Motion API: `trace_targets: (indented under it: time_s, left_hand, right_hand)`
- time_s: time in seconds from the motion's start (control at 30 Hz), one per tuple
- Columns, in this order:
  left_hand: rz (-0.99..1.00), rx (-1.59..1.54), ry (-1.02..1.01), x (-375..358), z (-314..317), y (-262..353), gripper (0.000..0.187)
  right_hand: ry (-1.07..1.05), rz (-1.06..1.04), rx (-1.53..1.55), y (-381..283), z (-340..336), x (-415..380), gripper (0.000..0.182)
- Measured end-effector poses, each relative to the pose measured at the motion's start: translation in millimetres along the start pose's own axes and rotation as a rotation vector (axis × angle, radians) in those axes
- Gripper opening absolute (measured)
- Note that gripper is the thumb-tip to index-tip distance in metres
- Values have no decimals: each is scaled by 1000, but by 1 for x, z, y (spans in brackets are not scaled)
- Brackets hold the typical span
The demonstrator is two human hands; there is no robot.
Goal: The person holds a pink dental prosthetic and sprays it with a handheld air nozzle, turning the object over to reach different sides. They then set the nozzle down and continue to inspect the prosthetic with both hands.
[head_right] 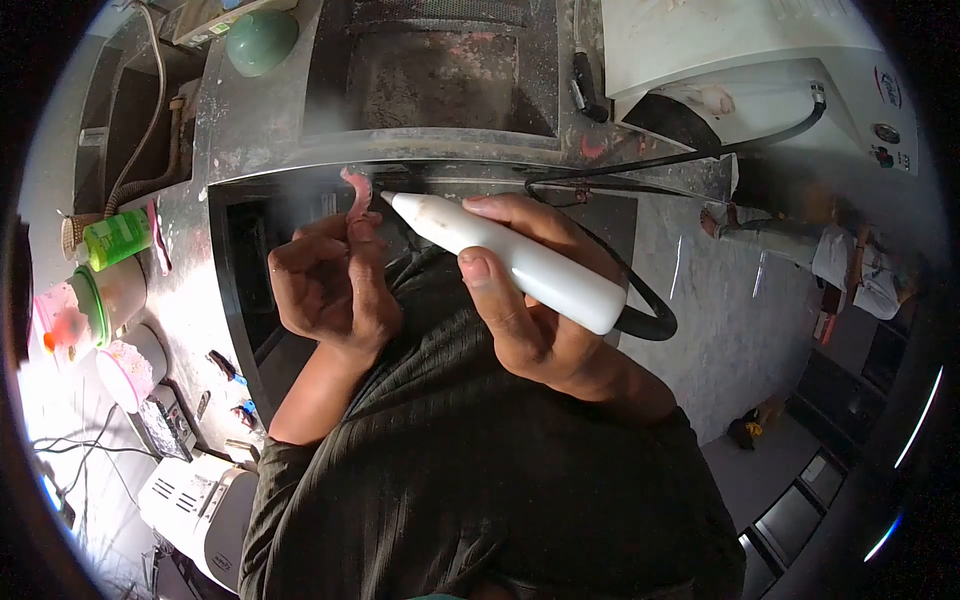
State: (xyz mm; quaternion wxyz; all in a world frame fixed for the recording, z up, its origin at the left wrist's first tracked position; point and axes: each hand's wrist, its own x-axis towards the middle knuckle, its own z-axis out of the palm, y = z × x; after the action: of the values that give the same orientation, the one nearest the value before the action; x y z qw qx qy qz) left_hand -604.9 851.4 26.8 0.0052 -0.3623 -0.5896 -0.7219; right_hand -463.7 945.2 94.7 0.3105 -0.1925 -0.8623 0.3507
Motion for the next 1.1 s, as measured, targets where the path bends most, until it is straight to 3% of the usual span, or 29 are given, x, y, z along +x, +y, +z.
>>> trace_targets:
  time_s: [0.07,0.47,0.57,1.1]
  left_hand:
    - [-19,-5,10,1,1,1,22]
    - [-36,37,-2,1,0,3,19]
    - [-21,46,-11,1,-1,3,19]
    - [-57,34,-1,3,-3,3,19]
  right_hand:
    - [78,130,248,-1,2,1,29]
    - [16,-14,37,2,1,7,28]
    - [31,11,152,2,1,9,30]
    - [5,-54,99,3,6,15,30]
